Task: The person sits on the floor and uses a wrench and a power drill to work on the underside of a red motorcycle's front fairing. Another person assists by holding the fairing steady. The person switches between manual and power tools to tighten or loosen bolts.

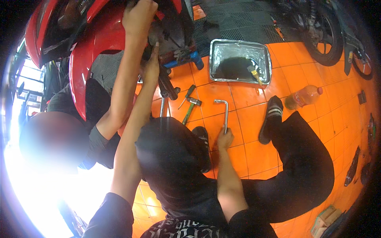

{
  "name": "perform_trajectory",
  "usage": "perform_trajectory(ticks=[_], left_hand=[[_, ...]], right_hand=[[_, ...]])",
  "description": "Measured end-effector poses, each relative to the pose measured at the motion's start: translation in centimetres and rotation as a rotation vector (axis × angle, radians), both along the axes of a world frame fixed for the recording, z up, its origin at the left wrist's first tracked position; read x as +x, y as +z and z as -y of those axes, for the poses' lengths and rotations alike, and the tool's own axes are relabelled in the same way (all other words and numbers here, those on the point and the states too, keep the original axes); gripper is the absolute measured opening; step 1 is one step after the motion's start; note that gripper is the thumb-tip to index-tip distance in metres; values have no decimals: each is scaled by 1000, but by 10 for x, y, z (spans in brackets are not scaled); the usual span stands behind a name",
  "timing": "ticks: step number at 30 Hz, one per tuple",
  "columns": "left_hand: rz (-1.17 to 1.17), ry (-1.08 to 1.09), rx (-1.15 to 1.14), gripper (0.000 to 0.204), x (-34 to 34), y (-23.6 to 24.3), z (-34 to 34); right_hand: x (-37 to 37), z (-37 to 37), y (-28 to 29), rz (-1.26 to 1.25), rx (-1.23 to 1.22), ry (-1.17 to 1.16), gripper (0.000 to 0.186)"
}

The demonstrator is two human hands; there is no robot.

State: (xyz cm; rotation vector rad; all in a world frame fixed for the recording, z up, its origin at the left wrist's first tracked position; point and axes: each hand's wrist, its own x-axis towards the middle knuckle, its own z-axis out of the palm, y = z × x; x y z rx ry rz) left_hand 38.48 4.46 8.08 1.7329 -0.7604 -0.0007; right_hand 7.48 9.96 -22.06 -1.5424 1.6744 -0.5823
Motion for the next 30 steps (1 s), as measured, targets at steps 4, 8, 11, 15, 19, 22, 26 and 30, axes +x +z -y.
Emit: perform_trajectory(ticks=[4,8,11,15,19,22,26,30], left_hand=[[-95,60,-81,36,-23,-2,0],[-196,101,-100,25,-24,-2,-7],[-176,106,-104,24,-22,-3,-3],[-108,97,-113,29,-22,-5,-1],[-42,146,-33,37,-28,2,-5],[-40,157,-29,40,-34,8,-3],[-123,142,-65,35,-31,3,-3],[-142,120,-109,27,-23,-7,-4]], right_hand=[[2,6,-4,20,-188,-51,26],[8,6,12,55,-52,-67,17],[10,12,12,68,-41,-88,16],[12,17,10,35,6,-119,17],[10,17,13,55,32,-116,19],[6,22,3,7,0,-67,20],[5,21,2,-50,-27,-14,22],[8,15,5,-258,-128,109,24]])
